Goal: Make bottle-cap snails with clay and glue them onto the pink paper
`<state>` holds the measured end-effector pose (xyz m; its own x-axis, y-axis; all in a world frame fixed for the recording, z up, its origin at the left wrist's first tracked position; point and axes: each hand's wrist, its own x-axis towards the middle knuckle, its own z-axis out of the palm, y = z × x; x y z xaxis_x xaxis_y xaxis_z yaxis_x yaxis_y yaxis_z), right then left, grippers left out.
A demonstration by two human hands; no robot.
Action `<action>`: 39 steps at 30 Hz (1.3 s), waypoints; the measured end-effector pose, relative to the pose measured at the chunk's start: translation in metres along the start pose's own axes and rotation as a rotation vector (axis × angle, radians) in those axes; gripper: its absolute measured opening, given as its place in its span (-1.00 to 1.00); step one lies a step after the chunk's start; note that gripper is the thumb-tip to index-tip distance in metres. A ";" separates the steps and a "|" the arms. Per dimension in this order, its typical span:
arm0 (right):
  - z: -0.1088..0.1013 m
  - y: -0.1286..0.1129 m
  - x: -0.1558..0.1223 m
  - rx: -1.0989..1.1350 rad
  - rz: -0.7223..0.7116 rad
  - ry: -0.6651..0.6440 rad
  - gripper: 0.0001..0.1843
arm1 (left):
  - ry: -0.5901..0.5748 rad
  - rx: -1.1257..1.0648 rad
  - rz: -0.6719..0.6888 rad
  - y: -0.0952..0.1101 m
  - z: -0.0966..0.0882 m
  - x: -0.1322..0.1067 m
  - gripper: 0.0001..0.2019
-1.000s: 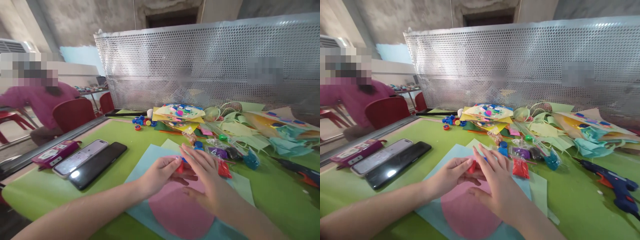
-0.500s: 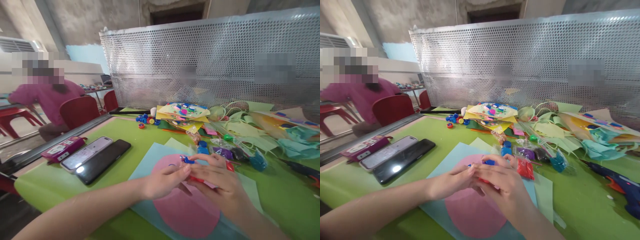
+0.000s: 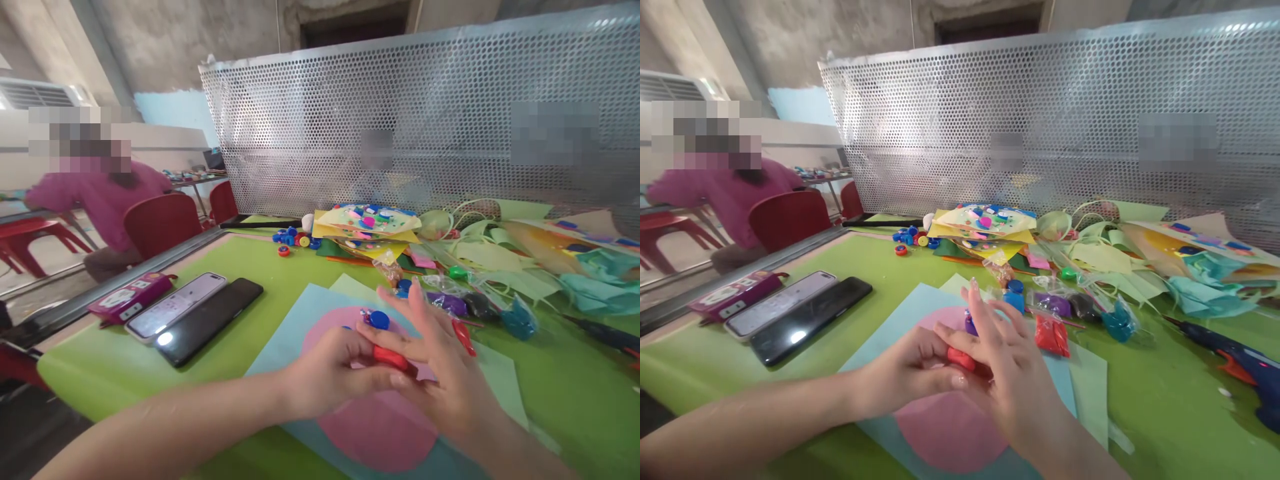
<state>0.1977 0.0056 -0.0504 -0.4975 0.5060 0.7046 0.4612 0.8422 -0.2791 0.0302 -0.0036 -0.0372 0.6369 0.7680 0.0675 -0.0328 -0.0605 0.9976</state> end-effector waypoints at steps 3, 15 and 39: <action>0.001 0.001 -0.003 -0.013 0.075 -0.049 0.10 | 0.145 0.063 -0.033 0.001 -0.001 0.002 -0.61; 0.001 0.012 0.000 -0.140 0.024 0.061 -0.64 | -0.207 -0.429 -0.065 -0.005 -0.009 0.006 -0.33; -0.011 0.003 0.003 -0.115 0.112 0.284 -0.37 | -0.113 -0.796 -0.161 -0.004 -0.017 0.008 -0.49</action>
<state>0.2063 0.0078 -0.0420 -0.2214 0.5086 0.8321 0.5892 0.7497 -0.3014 0.0225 0.0133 -0.0400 0.7526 0.6574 -0.0370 -0.4440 0.5482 0.7087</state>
